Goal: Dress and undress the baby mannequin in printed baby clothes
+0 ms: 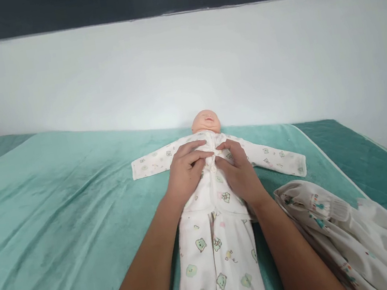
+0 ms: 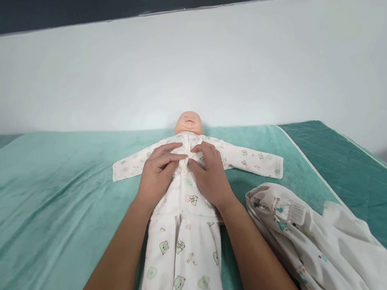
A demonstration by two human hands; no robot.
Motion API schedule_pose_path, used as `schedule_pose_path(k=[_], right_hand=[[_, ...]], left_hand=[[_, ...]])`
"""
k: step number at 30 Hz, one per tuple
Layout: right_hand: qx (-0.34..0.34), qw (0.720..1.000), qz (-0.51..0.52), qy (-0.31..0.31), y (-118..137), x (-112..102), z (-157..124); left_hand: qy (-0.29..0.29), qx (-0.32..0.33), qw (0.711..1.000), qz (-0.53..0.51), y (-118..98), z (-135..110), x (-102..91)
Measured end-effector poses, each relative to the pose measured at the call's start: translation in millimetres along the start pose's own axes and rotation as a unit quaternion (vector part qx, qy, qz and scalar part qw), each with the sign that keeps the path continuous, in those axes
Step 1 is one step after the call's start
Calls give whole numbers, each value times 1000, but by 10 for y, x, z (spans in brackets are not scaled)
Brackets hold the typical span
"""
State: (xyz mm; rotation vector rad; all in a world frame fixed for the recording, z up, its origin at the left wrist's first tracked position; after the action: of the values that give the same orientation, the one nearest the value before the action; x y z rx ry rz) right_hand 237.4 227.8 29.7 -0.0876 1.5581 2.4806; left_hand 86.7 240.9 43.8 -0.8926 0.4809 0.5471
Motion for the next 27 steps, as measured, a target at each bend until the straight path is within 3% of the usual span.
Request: schedule_pose_path(k=[13,17,20,27], right_hand=[[-9,1000,26,-12,-5,-16,-20],[-2,994,84,-66,-35,-93,-45],[-22,990,107,-94,6,-145,-68],[-44,997,56,-25,121,-51,-71]], left_hand=[[0,-14,999,-43,32,13,-6],[7,-34,997,-67,55,-11,-20],[30,-41,996,-71,30,-41,-21],[129,-56,985,-103,-16,-84,30]])
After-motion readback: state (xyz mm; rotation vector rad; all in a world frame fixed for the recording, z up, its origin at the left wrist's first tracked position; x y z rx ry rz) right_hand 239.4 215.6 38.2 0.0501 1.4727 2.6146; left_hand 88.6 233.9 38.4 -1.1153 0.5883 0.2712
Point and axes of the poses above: each hand's wrist, its own z-axis towards the middle knuckle, its own x-axis out of the palm, y = z × x, the point moved 9 cm from there along z, towards the middle knuckle, and after that the axes turned 14 degrees about z, right-handed, at the moved point
